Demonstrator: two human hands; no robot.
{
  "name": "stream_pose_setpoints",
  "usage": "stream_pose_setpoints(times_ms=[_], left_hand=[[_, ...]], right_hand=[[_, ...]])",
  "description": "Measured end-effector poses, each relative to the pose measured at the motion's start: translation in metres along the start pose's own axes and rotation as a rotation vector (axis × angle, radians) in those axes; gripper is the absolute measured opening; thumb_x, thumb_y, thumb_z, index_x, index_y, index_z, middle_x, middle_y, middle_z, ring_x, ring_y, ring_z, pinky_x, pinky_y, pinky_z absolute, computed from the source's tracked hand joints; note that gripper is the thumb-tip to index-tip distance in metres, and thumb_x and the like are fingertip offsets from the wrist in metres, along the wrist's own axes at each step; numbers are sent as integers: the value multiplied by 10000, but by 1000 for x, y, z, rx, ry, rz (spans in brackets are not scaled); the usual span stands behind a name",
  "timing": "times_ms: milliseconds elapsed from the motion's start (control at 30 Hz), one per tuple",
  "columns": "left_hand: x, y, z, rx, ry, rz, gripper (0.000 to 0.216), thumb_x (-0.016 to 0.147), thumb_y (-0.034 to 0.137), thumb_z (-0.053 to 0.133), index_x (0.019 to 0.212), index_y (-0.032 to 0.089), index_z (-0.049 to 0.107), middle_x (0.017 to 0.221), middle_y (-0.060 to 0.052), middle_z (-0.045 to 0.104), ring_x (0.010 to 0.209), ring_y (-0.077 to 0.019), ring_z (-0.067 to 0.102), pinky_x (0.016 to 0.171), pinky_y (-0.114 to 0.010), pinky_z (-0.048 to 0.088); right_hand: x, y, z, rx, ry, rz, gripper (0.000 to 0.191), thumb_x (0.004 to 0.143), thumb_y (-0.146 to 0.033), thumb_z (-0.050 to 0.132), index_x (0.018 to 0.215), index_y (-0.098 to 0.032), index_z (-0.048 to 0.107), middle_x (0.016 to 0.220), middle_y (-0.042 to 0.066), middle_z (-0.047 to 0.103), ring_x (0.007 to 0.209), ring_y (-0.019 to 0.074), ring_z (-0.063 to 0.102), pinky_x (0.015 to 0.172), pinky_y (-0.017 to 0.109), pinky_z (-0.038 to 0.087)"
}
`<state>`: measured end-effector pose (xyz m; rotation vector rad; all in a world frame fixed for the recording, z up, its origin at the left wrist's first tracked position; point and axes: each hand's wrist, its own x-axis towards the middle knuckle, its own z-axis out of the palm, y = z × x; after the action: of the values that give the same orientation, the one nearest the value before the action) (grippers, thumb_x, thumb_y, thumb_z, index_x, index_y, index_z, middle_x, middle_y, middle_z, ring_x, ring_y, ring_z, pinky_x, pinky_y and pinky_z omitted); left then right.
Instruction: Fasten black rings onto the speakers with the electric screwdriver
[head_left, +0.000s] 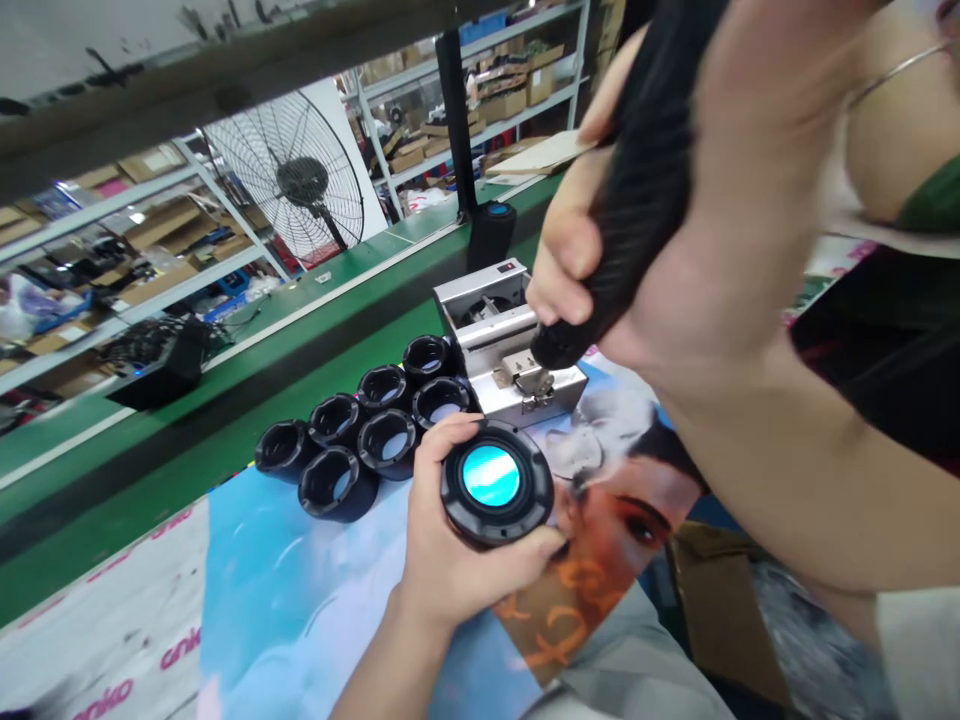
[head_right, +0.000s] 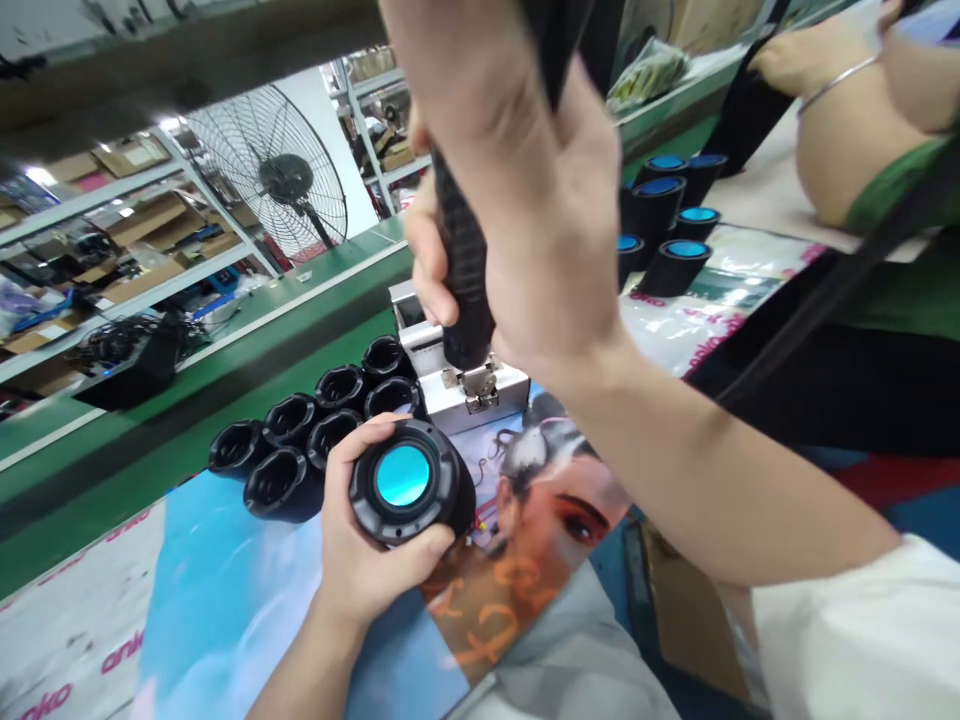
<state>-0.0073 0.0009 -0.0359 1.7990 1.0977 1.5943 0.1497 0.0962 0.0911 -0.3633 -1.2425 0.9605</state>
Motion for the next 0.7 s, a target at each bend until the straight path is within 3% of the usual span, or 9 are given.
stream_pose_setpoints(times_ms=[67, 167, 333, 467, 600, 667, 700], left_hand=[[-1, -2, -1, 9, -4, 1, 740, 674, 447, 967, 1285, 257, 594, 1299, -103, 696, 1194, -299, 734, 997, -407, 595], [-2, -3, -3, 22, 1, -13, 769, 667, 531, 969, 1290, 261, 607, 1315, -107, 695, 1229, -307, 723, 1019, -407, 589], [-2, -6, -5, -8, -6, -34, 782, 669, 582, 959, 1296, 265, 617, 1326, -110, 691, 1232, -301, 725, 1022, -406, 594], [-1, -5, -4, -6, -8, -33, 821, 620, 562, 990, 1280, 261, 605, 1308, -111, 689, 1191, -303, 738, 982, -403, 608], [1, -4, -4, -16, -22, -45, 850, 584, 512, 1013, 1270, 254, 583, 1295, -105, 690, 1148, -298, 749, 983, -407, 608], [1, -4, -3, -39, -20, -54, 839, 587, 492, 1013, 1260, 250, 575, 1277, -98, 694, 1124, -287, 757, 973, -398, 611], [1, -4, -3, -48, -19, -62, 835, 586, 491, 1014, 1254, 250, 574, 1265, -93, 697, 1110, -281, 760, 961, -391, 615]], right_hand=[[0, 25, -13, 12, 74, -23, 531, 771, -636, 866, 868, -237, 530, 566, -57, 497, 404, 120, 461, 304, 300, 329], [-6, 57, -23, 22, 25, -3, 453, 841, -590, 826, 903, -227, 562, 554, -51, 533, 363, 124, 452, 294, 283, 316], [-16, 70, -23, 31, 11, 69, 441, 856, -546, 836, 858, -225, 532, 524, -62, 517, 338, 113, 426, 287, 241, 299], [-14, 54, -21, 33, -11, 176, 532, 807, -642, 841, 889, -224, 523, 519, -63, 526, 328, 121, 426, 279, 245, 307], [-4, 7, -7, -48, 62, 138, 628, 686, -725, 886, 883, -225, 561, 519, -84, 502, 376, 117, 439, 344, 292, 385], [0, -21, 5, -34, -19, 97, 551, 887, -737, 671, 734, -232, 511, 510, -102, 440, 369, 69, 393, 388, 268, 380], [1, -32, 11, -46, -81, 109, 627, 945, -739, 558, 637, -202, 455, 502, -103, 406, 350, 37, 388, 406, 243, 377]])
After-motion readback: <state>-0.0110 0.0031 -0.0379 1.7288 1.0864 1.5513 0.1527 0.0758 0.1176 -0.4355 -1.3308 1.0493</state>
